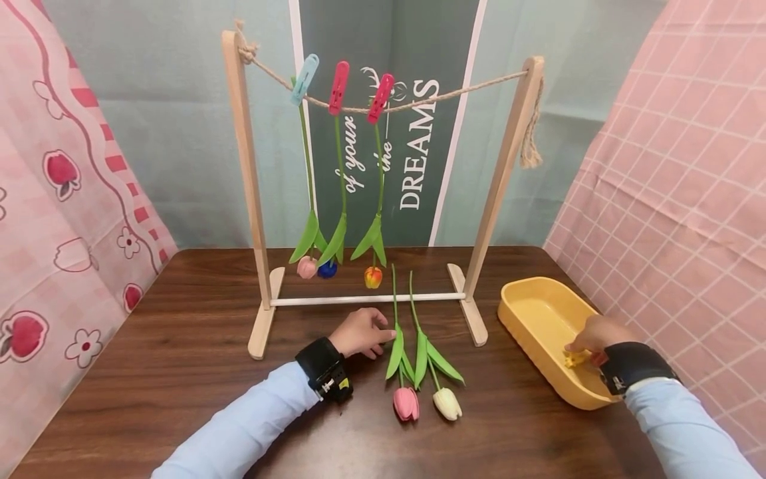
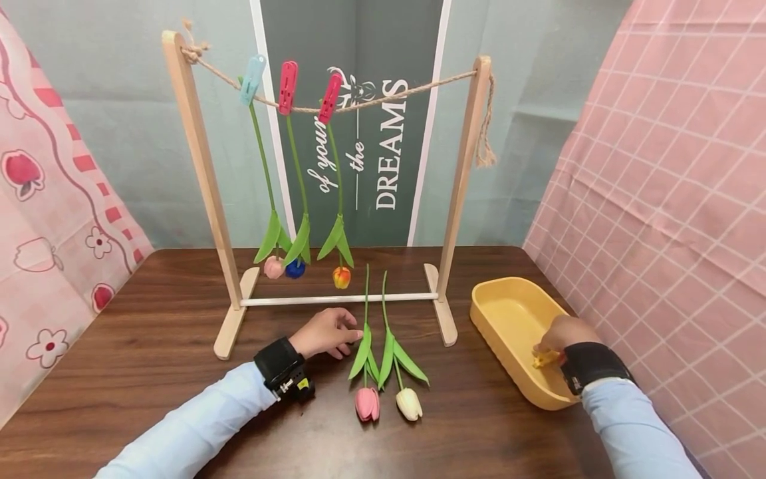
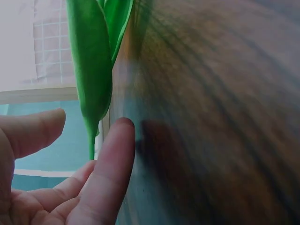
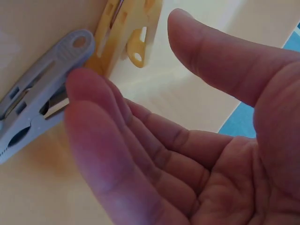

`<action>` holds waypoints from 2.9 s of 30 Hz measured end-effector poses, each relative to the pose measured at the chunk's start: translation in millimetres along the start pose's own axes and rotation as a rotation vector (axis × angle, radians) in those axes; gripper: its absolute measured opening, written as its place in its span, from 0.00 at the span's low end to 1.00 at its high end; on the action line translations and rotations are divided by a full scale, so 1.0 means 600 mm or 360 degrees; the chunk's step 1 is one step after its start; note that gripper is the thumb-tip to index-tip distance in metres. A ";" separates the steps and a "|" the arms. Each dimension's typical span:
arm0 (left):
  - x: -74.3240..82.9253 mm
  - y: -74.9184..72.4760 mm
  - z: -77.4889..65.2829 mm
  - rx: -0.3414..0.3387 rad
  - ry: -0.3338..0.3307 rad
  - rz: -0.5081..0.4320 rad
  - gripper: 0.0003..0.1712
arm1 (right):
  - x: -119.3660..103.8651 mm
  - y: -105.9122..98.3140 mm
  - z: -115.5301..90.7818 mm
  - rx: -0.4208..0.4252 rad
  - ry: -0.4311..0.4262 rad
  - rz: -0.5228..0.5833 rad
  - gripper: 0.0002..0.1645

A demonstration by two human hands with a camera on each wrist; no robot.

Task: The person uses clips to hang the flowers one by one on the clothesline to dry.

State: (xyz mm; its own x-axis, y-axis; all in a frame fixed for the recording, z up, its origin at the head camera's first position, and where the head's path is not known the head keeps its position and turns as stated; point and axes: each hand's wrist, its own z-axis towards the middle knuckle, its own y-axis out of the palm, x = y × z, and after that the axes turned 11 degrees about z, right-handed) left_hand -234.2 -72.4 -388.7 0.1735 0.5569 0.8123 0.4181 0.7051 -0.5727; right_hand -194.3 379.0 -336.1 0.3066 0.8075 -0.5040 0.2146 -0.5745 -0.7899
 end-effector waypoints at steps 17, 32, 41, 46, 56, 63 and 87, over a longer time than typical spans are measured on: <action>0.014 0.018 0.023 -0.0012 -0.0065 0.0038 0.17 | -0.002 0.013 0.000 0.0096 -0.0008 -0.0204 0.19; 0.010 0.019 0.025 -0.0038 -0.0063 -0.0006 0.15 | -0.001 0.018 -0.010 0.0179 -0.0042 -0.0144 0.11; 0.008 0.020 0.025 -0.0021 -0.0061 -0.0010 0.16 | -0.006 0.017 -0.014 0.0195 -0.0099 -0.0146 0.12; 0.012 0.025 0.029 0.0012 -0.0063 -0.0001 0.14 | -0.014 0.014 -0.014 0.0207 -0.0167 -0.0133 0.14; 0.019 0.029 0.030 0.0023 -0.0040 0.0032 0.12 | -0.040 0.002 -0.019 0.0289 -0.0319 -0.0224 0.12; 0.022 0.027 0.025 0.0038 -0.0005 0.0014 0.09 | -0.064 0.000 -0.029 0.0380 -0.0451 -0.0166 0.13; 0.078 0.000 -0.026 0.0124 0.0252 0.0118 0.10 | -0.171 -0.006 -0.057 0.0964 -0.0831 0.0088 0.21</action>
State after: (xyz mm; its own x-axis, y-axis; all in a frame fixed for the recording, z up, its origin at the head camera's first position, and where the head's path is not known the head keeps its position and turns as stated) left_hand -212.4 -52.9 -348.8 0.3419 0.5371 0.7711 0.3296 0.6999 -0.6336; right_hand -195.0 293.9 -269.6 -0.2039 0.8243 -0.5281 -0.3750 -0.5641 -0.7356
